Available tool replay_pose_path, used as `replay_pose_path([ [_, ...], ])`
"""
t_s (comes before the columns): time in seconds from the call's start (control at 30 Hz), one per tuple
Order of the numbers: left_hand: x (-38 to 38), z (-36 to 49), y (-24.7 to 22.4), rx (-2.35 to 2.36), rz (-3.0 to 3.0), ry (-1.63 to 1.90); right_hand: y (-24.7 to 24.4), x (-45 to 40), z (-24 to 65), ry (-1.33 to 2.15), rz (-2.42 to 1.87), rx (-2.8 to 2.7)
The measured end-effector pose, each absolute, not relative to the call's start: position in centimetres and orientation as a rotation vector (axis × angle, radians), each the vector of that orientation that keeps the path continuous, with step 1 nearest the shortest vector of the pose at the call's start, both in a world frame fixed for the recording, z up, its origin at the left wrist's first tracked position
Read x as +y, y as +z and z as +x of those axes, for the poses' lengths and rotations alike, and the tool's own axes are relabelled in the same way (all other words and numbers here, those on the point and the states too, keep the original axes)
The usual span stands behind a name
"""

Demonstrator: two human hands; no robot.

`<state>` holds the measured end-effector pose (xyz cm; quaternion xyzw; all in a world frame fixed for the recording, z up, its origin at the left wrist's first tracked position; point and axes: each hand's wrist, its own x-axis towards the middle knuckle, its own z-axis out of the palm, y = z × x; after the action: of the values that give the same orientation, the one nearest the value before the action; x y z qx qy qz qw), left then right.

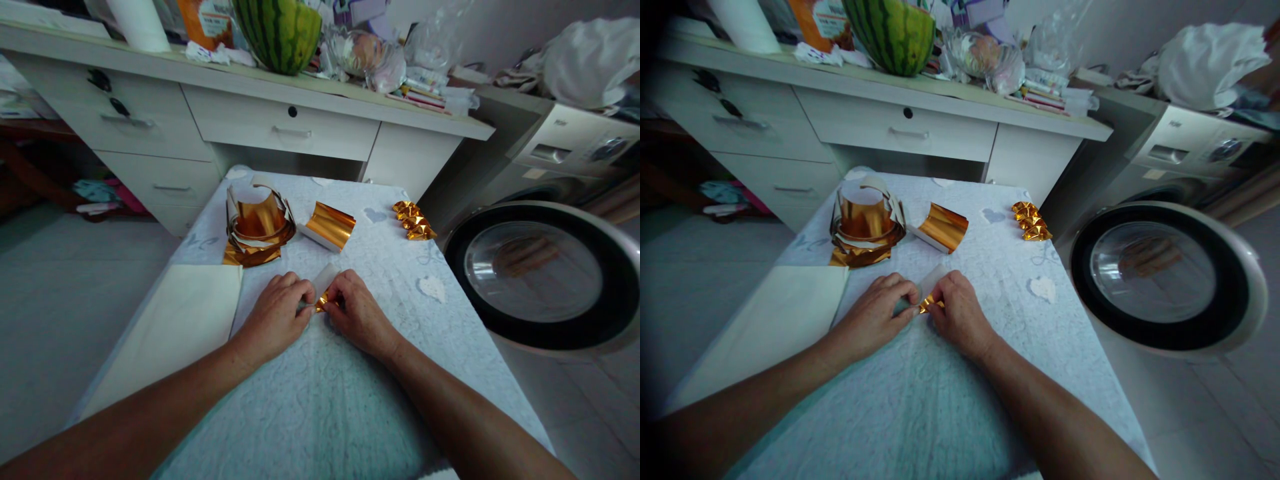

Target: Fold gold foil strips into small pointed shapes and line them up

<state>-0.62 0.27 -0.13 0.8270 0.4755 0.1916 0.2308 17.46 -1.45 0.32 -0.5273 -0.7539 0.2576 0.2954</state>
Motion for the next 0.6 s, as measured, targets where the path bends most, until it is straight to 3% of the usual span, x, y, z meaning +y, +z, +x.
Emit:
replay_pose_path([
  [0.6,0.4,-0.38,0.14,1.25,2.277,0.475,-0.17,-1.33,17.35,0.609,-1.436,-2.062],
])
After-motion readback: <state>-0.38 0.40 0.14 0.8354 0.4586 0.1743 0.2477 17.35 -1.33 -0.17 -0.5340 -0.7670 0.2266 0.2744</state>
